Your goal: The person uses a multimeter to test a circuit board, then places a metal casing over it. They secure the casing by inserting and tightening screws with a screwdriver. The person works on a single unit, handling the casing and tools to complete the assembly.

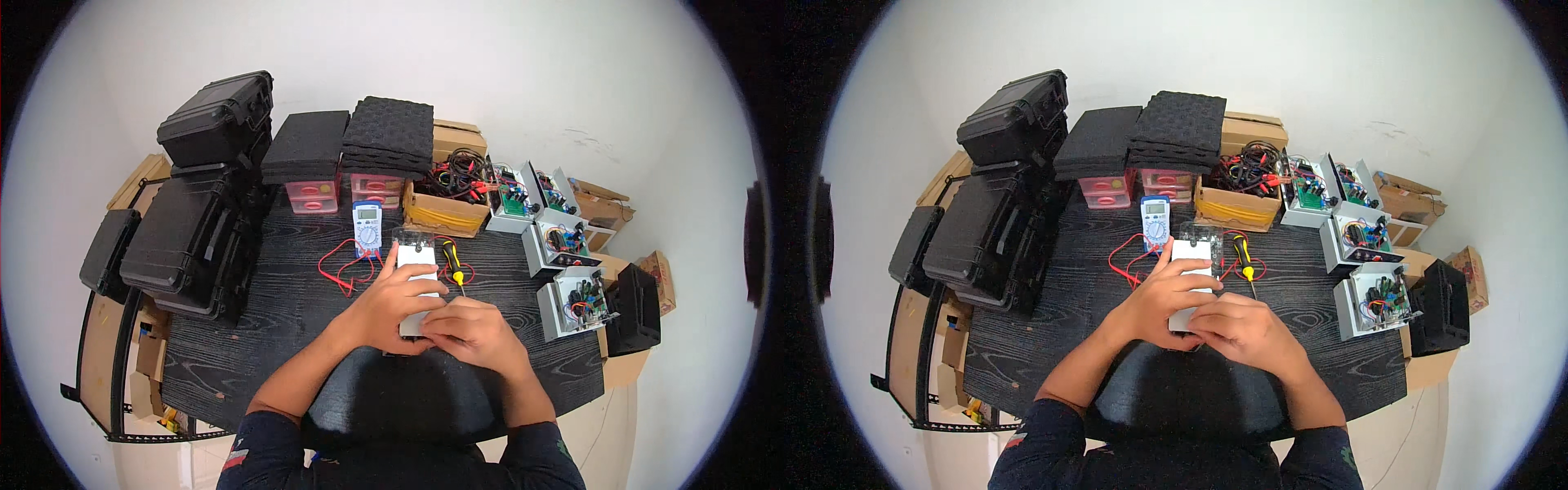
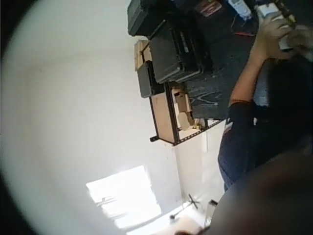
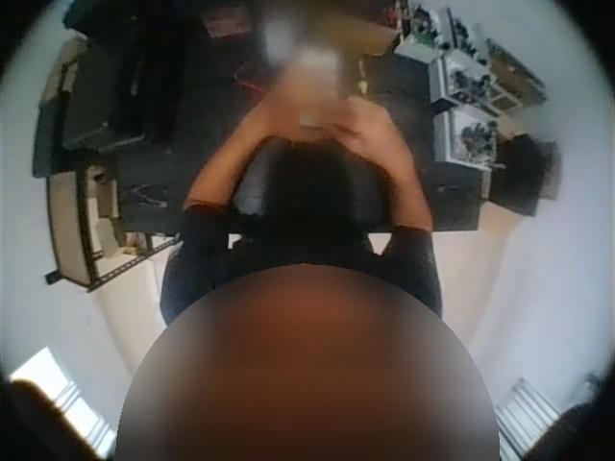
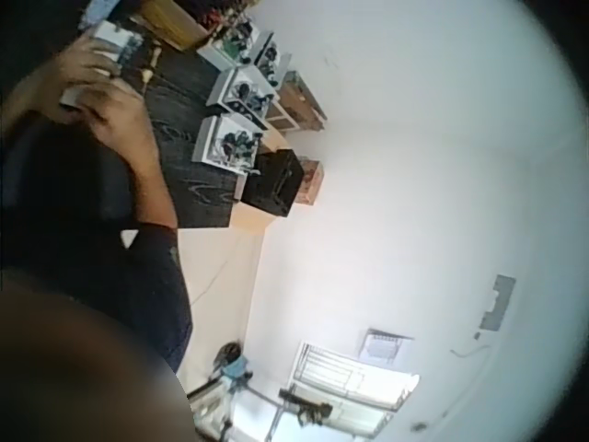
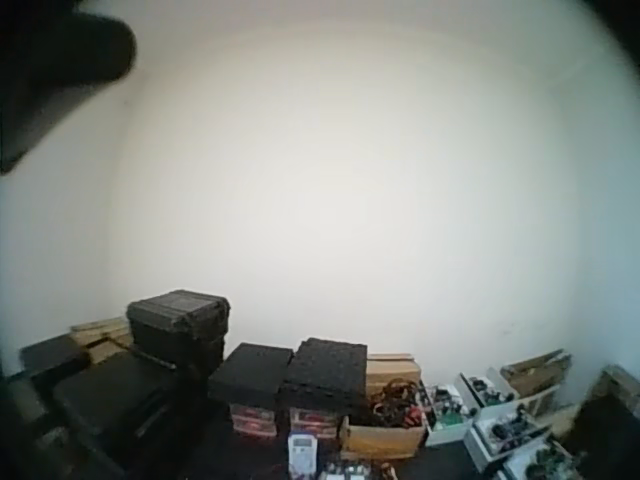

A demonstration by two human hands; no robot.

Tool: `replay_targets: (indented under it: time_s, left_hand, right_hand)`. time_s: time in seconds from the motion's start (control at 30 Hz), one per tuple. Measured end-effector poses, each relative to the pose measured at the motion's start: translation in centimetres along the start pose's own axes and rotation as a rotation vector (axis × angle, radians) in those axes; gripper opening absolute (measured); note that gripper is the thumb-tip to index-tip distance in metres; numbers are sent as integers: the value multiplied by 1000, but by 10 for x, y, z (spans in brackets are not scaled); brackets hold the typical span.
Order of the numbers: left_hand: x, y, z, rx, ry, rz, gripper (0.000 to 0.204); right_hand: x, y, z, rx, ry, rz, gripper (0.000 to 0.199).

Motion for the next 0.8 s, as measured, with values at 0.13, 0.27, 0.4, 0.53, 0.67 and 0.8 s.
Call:
replay_targets:
  time_s: [0.13, 0.27, 0.4, 0.53, 0.67, 0.8]
  left_hand:
    - [0, -1, -1, 7, -6, -1, 58]
    - [-2, -2, -1, 14, -31, 0, 63]
    - [-4, -3, -1, 31, -55, -3, 67]
    - [-6, -6, -2, 37, -67, 6, 67]
    - [-2, 1, -5, 11, -54, 61, 58]
    - [-7, 8, -1, -44, -93, 61, 46]
  right_hand:
    - [-2, -1, 1, 22, 13, -11, 23]
    - [0, -3, 3, -12, 11, -33, 24]
    - [1, -3, 8, -58, -20, -14, 26]
    - [3, 3, 9, -47, 16, 15, 31]
    - [23, 69, 5, -293, 227, 164, 18]
    - [16, 198, -15, -739, 267, -173, 24]
Point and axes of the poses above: each hand's wrist, its own z-axis towards the middle knuckle, its own x-axis out of the back of the hand, y = z × x, the point moved 9 cm from there along z, towards the middle knuckle, and after that the axes turned 6 degrees about -x, right-handed, at the moved point
